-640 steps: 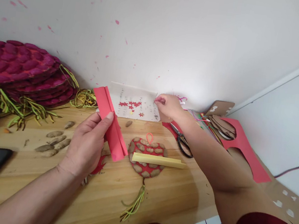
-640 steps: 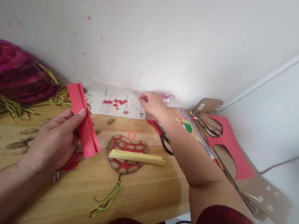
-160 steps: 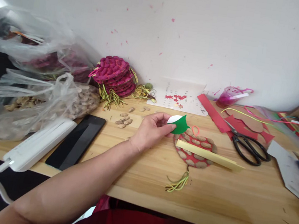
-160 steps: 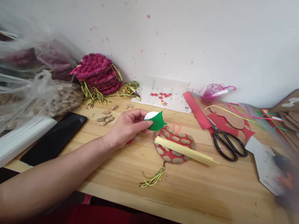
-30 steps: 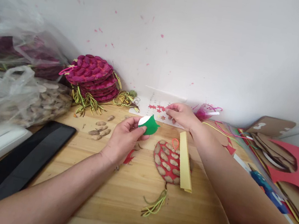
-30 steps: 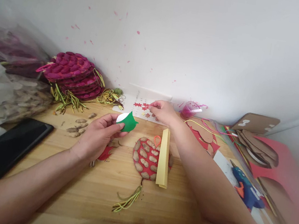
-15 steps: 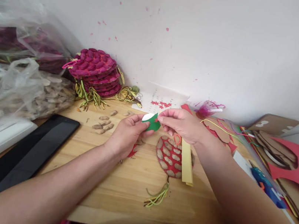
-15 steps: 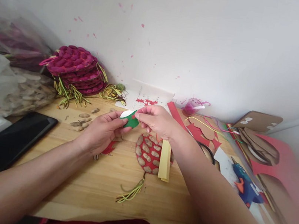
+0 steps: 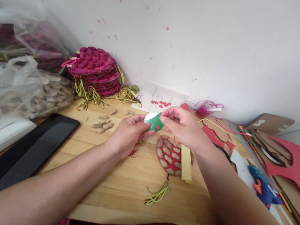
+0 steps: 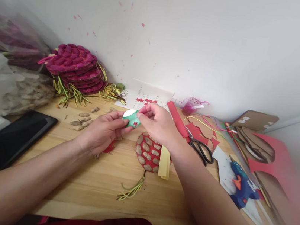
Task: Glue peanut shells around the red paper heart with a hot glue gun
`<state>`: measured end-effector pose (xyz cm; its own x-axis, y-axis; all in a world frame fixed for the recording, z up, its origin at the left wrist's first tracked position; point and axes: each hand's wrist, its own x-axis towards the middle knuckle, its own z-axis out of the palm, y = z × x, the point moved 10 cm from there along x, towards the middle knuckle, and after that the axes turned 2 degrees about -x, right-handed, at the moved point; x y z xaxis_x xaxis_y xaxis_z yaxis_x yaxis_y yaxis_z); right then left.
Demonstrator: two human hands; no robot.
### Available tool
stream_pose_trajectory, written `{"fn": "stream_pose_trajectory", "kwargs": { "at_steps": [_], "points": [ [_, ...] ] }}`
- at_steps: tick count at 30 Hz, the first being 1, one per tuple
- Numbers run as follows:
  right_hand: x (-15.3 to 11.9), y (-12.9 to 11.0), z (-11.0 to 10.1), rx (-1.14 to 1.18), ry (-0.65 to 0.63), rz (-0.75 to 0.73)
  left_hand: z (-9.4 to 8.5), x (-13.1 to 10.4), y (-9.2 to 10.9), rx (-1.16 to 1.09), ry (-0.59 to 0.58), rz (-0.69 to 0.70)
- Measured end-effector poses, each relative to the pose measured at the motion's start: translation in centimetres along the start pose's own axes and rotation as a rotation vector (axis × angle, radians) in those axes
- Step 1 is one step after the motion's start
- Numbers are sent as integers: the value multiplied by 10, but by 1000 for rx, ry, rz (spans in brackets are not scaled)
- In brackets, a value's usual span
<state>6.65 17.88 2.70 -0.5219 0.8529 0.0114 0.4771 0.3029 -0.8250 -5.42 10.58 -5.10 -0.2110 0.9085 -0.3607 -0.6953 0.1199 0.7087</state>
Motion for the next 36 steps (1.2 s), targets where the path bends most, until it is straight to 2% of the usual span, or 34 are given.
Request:
{"fn": "stream_pose_trajectory", "kwargs": {
  "at_steps": [3, 7, 9, 16, 23, 31, 36],
  "points": [
    [-7, 9, -6, 116, 43, 87, 1, -1, 1, -15, 0, -5],
    [-17, 24, 17, 224, -166, 194, 1, -2, 1, -23, 2, -7],
    [-20, 27, 26, 242, -216, 197, 2, -2, 2, -19, -2, -1],
    [-19, 29, 31, 232, -190, 176, 2, -4, 1, 34, -4, 2],
    [-18, 33, 28, 236, -146, 180, 4, -4, -2, 101, -61, 3],
    [-18, 43, 31, 447, -141, 236, 12, -9, -8, 144, -140, -55],
    [-18, 48, 35, 512, -169, 258, 12, -8, -3, 180, -170, -33]
  ]
}}
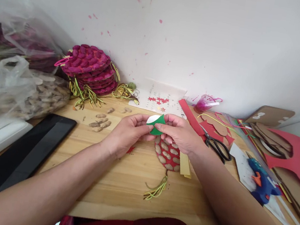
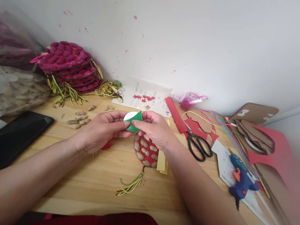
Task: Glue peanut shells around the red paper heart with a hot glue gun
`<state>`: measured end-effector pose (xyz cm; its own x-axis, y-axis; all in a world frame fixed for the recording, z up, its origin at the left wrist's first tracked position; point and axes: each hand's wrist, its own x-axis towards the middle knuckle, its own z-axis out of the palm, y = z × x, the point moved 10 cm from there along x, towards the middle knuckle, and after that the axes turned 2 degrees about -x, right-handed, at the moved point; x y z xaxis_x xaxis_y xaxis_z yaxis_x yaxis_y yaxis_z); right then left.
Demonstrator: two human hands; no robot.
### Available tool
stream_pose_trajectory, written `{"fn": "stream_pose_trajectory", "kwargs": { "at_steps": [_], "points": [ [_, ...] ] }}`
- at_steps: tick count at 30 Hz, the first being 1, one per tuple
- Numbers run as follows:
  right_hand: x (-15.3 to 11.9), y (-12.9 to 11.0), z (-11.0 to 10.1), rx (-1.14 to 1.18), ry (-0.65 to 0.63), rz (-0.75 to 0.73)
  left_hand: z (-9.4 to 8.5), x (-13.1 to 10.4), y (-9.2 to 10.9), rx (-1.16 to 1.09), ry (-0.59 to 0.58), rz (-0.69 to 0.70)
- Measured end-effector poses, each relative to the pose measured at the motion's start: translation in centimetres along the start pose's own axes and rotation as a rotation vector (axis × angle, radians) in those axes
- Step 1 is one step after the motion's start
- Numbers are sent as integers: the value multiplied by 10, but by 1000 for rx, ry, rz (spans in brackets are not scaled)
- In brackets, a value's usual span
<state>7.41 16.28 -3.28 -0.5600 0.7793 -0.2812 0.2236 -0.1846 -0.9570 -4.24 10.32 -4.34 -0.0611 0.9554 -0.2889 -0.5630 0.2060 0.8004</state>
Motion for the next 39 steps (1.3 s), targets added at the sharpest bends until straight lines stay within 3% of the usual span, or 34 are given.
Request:
{"fn": "stream_pose_trajectory", "kwargs": {
  "at_steps": [7, 13, 17, 20, 24, 28, 34, 39],
  "points": [
    [-1, 3, 4, 101, -33, 24, -2, 2, 2, 58, -22, 32],
    [-2, 5, 6, 44, -21, 32, -3, 2, 1, 117, -13, 45],
    [-6, -7, 7, -92, -58, -25, -2, 2, 4, 120, -11, 55],
    [-8, -28, -9, -363, -4, -153, 5, -2, 2, 122, -42, 44],
    [-10, -54, -42, -813, 208, -352, 25, -14, -14, 196, -208, -49],
    [0, -40, -51, -1112, 172, -335, 50, -36, -41, 272, -476, -191],
    [7, -30, -46, -1220, 136, -347, 72, -66, -62, 319, -731, -288],
    [2, -34, -37, -1211, 96, -340, 78, -80, -72, 370, -873, -301]
  ]
}}
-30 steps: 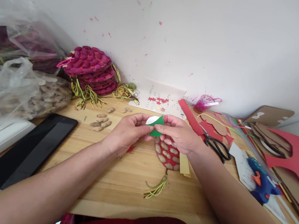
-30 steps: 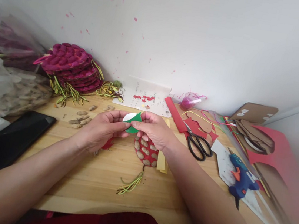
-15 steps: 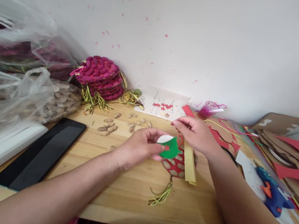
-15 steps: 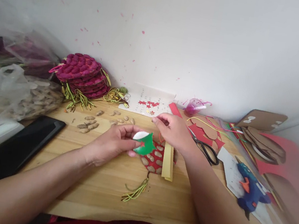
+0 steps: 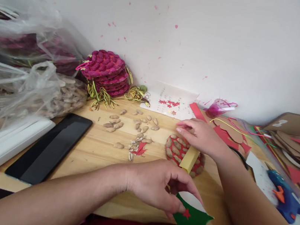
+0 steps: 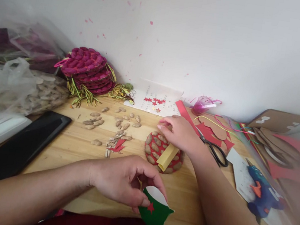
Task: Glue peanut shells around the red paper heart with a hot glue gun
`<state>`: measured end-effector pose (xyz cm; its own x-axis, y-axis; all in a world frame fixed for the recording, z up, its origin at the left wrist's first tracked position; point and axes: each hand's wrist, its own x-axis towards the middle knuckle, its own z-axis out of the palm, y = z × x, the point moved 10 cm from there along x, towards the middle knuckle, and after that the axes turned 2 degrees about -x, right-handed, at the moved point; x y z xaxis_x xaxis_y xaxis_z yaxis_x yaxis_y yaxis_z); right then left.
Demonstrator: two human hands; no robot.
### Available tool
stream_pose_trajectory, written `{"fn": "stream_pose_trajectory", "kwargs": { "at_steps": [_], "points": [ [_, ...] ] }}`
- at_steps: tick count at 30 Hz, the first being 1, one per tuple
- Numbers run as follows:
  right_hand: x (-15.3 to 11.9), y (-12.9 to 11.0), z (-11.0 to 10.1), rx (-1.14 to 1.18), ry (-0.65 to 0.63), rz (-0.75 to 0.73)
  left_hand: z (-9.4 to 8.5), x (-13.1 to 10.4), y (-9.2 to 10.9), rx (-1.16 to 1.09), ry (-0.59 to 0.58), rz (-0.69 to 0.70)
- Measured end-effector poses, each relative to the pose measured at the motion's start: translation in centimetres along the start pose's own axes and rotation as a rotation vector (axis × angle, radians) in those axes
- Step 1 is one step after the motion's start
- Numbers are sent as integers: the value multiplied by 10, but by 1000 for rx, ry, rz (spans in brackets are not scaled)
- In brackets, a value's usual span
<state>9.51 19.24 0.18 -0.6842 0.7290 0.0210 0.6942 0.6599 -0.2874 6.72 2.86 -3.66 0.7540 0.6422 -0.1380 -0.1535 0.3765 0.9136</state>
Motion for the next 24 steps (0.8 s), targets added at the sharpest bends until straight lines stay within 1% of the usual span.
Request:
{"fn": "stream_pose_trajectory", "kwargs": {
  "at_steps": [3, 7, 10, 12, 14, 17, 19, 21, 24],
  "points": [
    [-3, -12, 3, 56, -66, -39, 3, 0, -2, 13, -33, 0],
    [-5, -24, 6, 125, -113, -42, 0, -1, -1, 22, -17, 14],
    [-7, -27, 8, 212, -151, -12, -6, -1, 2, 5, 11, 25],
    [-8, -26, 2, 254, -121, -11, -15, -1, 6, -39, 62, 43],
    [-9, -22, -13, 265, -20, -13, -30, -2, 15, -102, 161, 94],
    [-17, -11, -39, 312, 162, 55, -58, -8, 34, -178, 372, 201],
    [-25, -7, -47, 410, 224, 109, -74, -15, 44, -212, 503, 274],
    [-34, -10, -46, 577, 229, 143, -87, -22, 51, -231, 611, 344],
    [-47, -18, -33, 871, 208, 211, -99, -32, 57, -232, 724, 430]
  ]
}}
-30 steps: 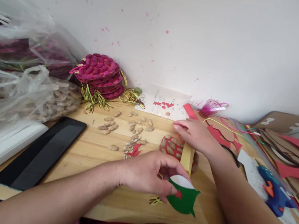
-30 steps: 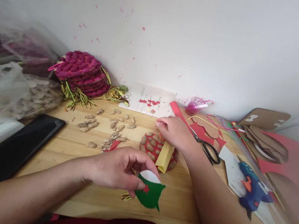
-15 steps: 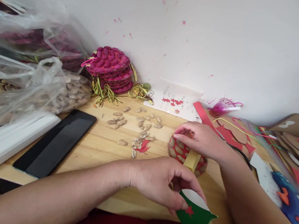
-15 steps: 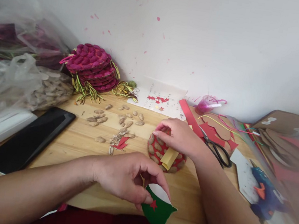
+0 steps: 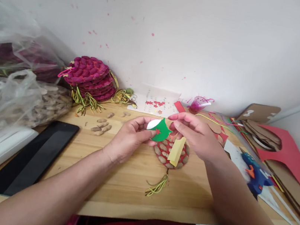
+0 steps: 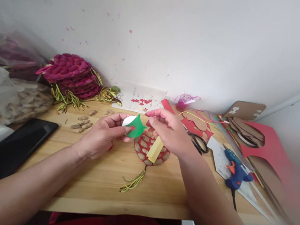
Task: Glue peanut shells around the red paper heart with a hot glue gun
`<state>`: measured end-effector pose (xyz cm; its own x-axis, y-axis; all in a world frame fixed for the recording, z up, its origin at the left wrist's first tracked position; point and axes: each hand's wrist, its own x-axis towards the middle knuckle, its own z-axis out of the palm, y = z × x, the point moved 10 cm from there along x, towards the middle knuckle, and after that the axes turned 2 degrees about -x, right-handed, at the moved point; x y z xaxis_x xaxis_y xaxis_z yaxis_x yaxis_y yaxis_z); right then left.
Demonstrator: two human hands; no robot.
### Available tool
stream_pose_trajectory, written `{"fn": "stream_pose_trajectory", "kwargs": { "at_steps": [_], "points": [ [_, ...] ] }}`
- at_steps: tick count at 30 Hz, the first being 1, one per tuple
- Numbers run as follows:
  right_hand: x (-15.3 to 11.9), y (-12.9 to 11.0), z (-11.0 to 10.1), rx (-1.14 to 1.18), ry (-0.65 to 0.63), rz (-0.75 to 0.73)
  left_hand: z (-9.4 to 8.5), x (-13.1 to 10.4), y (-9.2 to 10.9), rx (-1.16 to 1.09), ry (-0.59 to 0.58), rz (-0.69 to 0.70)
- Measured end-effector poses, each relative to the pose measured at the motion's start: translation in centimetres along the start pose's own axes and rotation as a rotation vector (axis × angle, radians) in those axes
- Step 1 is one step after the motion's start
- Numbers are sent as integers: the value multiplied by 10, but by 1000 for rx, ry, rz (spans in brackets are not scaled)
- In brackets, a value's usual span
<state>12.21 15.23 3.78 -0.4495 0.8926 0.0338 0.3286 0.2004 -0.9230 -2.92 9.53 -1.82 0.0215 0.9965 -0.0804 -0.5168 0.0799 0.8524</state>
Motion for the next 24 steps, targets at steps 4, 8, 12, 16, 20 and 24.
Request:
{"fn": "stream_pose_trajectory", "kwargs": {
  "at_steps": [4, 8, 12, 16, 20, 24],
  "points": [
    [-14, 14, 27, 248, -60, 106, -6, 0, 4, -4, 49, 48],
    [-18, 29, 47, 370, -83, 180, -1, -2, 3, 15, 24, 62],
    [-21, 37, 61, 458, -140, 226, 1, -3, -1, 50, 19, 50],
    [-21, 39, 62, 446, -150, 216, 0, -3, -4, 69, 26, 30],
    [-21, 37, 59, 410, -138, 187, 1, -3, -6, 87, 26, 36],
    [-21, 33, 56, 358, -124, 180, 2, -3, -5, 109, 21, 56]
  ]
}}
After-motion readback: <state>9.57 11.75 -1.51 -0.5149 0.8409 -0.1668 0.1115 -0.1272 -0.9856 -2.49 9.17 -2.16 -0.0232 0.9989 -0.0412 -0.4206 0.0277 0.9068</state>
